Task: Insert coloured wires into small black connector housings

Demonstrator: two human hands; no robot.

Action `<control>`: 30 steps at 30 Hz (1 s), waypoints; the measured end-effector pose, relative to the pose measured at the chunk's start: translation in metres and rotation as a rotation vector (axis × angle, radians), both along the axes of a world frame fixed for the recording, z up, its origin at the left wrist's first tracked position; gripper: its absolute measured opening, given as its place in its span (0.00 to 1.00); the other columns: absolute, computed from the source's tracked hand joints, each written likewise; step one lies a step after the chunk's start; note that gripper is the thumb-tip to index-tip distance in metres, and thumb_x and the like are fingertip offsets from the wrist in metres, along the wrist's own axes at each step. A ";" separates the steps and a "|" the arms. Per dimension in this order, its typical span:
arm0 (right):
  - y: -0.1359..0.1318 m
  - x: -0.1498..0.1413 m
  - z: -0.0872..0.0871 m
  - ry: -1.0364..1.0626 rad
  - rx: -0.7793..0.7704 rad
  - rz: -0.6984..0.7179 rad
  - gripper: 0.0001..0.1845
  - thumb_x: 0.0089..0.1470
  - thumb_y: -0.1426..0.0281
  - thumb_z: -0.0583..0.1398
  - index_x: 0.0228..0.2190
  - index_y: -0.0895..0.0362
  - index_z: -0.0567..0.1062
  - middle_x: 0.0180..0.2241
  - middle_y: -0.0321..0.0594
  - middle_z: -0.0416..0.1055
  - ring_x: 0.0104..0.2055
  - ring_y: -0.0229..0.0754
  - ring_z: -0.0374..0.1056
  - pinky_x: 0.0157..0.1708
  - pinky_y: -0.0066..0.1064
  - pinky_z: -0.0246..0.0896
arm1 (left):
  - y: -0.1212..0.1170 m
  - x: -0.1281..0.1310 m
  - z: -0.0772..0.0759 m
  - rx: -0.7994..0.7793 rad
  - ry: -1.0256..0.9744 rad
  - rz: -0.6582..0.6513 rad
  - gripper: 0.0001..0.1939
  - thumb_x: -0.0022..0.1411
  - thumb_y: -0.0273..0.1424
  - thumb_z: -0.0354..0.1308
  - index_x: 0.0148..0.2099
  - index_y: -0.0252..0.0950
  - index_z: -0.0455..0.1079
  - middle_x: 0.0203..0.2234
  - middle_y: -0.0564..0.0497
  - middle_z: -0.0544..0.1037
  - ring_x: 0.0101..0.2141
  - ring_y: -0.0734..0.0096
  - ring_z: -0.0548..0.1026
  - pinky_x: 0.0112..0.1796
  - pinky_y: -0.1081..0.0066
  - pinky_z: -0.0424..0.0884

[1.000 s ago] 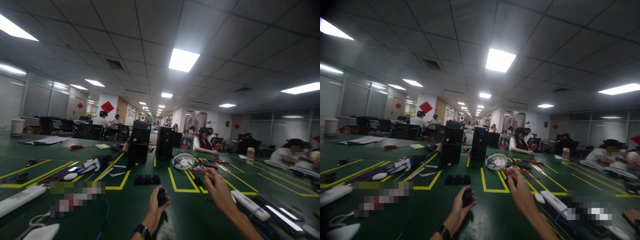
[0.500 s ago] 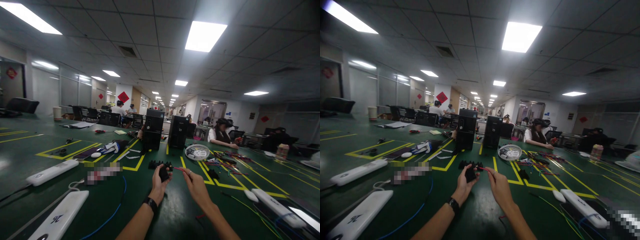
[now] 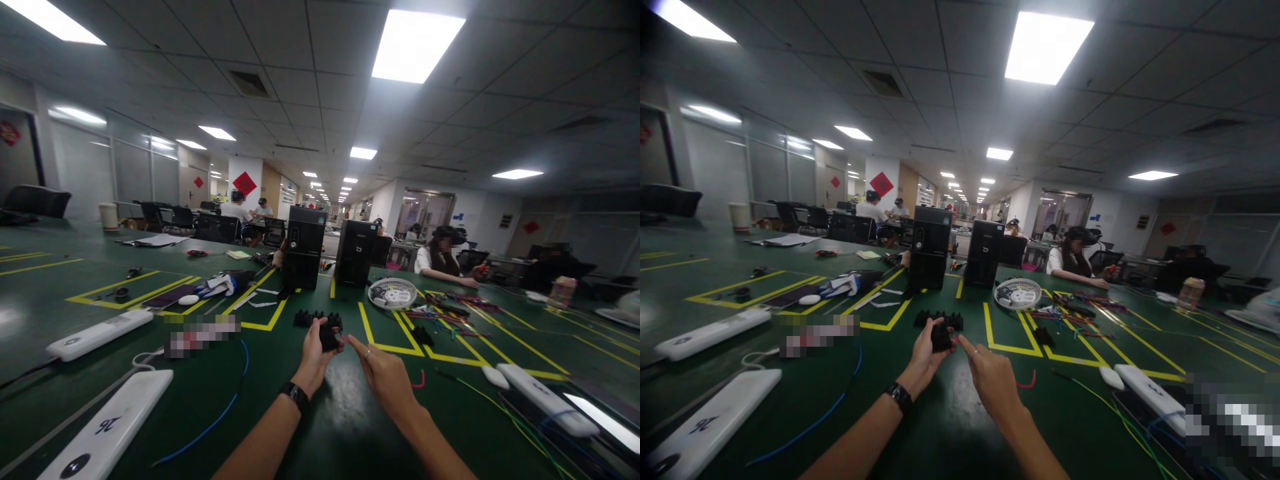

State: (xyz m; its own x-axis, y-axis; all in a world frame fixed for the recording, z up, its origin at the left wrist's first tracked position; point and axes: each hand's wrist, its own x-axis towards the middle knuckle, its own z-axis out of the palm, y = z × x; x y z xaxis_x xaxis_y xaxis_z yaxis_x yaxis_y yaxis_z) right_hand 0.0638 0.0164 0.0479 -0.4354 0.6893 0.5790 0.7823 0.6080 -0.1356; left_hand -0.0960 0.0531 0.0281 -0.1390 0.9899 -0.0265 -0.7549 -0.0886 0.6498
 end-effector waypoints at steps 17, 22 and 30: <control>-0.003 -0.004 -0.007 0.004 -0.105 0.145 0.22 0.61 0.71 0.47 0.56 0.51 0.64 0.36 0.42 0.75 0.36 0.42 0.71 0.38 0.30 0.61 | 0.000 0.001 -0.003 -0.015 0.075 0.077 0.21 0.62 0.45 0.50 0.48 0.34 0.62 0.28 0.47 0.74 0.22 0.72 0.73 0.26 0.68 0.70; -0.009 -0.009 -0.004 -0.001 -0.136 0.117 0.23 0.56 0.74 0.50 0.53 0.54 0.67 0.35 0.42 0.74 0.35 0.41 0.69 0.36 0.29 0.59 | -0.004 0.004 -0.002 -0.005 0.172 0.079 0.23 0.60 0.47 0.51 0.48 0.34 0.64 0.30 0.47 0.74 0.24 0.72 0.72 0.28 0.69 0.69; -0.012 -0.016 -0.004 0.098 -0.269 0.065 0.25 0.58 0.72 0.49 0.57 0.59 0.64 0.30 0.42 0.74 0.31 0.41 0.68 0.33 0.28 0.57 | -0.010 0.013 -0.008 0.098 0.383 0.126 0.23 0.60 0.48 0.50 0.46 0.36 0.67 0.35 0.45 0.74 0.35 0.67 0.73 0.33 0.71 0.69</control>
State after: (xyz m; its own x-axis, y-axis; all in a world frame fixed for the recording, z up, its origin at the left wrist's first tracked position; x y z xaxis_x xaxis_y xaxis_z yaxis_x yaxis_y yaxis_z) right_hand 0.0474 0.0047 0.0443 -0.4344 0.7962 0.4211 0.7180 0.5884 -0.3718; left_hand -0.0830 0.0430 0.0205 -0.2406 0.9598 0.1445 -0.4398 -0.2405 0.8653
